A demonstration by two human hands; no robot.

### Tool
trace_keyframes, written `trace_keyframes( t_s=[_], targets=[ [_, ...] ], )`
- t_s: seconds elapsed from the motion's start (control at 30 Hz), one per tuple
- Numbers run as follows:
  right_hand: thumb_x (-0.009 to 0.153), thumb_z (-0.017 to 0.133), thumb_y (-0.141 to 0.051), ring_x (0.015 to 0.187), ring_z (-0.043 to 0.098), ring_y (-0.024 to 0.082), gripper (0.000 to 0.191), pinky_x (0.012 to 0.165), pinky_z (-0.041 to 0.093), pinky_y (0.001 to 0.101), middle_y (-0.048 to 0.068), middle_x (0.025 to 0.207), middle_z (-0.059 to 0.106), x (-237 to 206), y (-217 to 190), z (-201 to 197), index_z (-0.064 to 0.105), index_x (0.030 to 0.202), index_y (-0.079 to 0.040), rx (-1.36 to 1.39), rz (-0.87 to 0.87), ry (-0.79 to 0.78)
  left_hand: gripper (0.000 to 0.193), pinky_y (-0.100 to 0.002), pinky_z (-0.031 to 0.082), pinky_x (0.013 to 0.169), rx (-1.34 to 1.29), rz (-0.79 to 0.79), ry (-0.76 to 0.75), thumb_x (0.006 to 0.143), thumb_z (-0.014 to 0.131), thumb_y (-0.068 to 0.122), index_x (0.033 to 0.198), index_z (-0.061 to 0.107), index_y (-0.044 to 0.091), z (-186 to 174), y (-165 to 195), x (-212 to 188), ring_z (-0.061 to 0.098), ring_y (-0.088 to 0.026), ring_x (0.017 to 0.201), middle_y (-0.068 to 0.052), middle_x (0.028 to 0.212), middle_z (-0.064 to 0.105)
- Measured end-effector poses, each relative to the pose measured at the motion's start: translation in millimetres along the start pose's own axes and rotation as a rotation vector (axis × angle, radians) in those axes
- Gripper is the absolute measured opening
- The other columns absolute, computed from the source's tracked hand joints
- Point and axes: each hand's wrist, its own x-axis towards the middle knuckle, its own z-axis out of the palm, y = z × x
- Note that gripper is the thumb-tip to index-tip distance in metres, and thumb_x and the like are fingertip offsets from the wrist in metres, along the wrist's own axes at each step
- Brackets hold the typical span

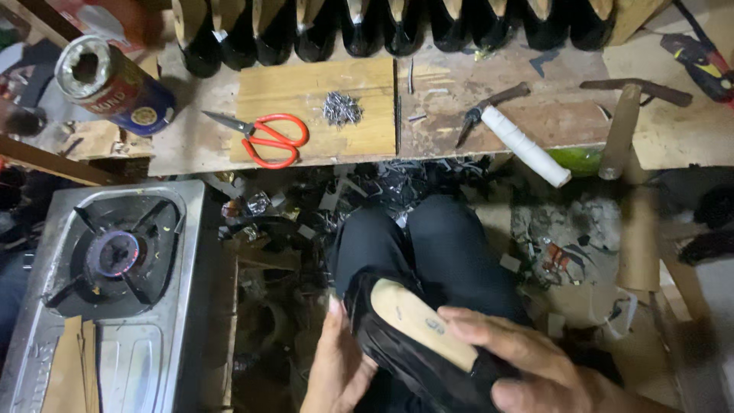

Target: The person inserts a wooden shoe tree into a black high-heeled shoe, then uses a hammer to drive nails along the shoe's edge to secure the upper to the sole. The person repeatedly hammers nails around the shoe's perimeter while holding the shoe steady.

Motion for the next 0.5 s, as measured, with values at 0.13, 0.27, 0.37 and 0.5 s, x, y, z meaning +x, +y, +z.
trace_keyframes(
  t_s=[0.13, 0.27, 0.37, 0.5],
  targets=[
    [0.109, 0.063, -0.034, 0.154, 0.045, 0.047, 0.062, 0.123, 0.043, 0.054, 0.026, 0.166, 0.041, 11, -2, 1, 0.033, 0.16, -0.018, -0.21, 0.055, -0.176, 0.051, -0.054, 0.058, 0.085, -0.051, 0.039, -0.26, 0.095, 0.061, 0.042, 0.124, 0.062, -0.001, 4, 2, 18, 0.071, -0.034, 0.101, -0.019, 0.115, 0.072],
    [0.086, 0.079, -0.026, 0.149, 0.04, 0.046, 0.09, 0.119, 0.035, 0.0527, 0.028, 0.163, 0.039, 18, -2, 0, 0.031, 0.157, 0.002, -0.194, 0.374, -0.153, 0.042, -0.046, 0.058, 0.092, -0.014, 0.298, -0.236, 0.095, 0.063, 0.031, 0.118, 0.066, -0.003, -3, 21, 25, 0.072, -0.027, 0.102, -0.014, 0.113, 0.075],
    [0.079, 0.082, -0.017, 0.141, 0.054, 0.038, 0.081, 0.114, 0.043, 0.0455, 0.025, 0.154, 0.052, 14, 2, 0, 0.045, 0.148, 0.006, -0.202, 0.519, -0.013, 0.035, -0.043, 0.058, 0.094, 0.052, 0.426, -0.236, 0.098, 0.064, 0.025, 0.118, 0.066, -0.003, -2, 25, 25, 0.072, -0.025, 0.102, -0.014, 0.112, 0.074],
    [0.083, 0.078, -0.012, 0.135, 0.063, 0.03, 0.06, 0.111, 0.049, 0.0395, 0.021, 0.145, 0.063, 3, 10, 2, 0.058, 0.138, 0.004, -0.247, 0.609, 0.1, 0.029, -0.041, 0.056, 0.093, 0.066, 0.44, -0.226, 0.1, 0.062, 0.021, 0.117, 0.068, -0.002, 4, 19, 27, 0.071, -0.023, 0.102, -0.013, 0.112, 0.074]
  ],
)
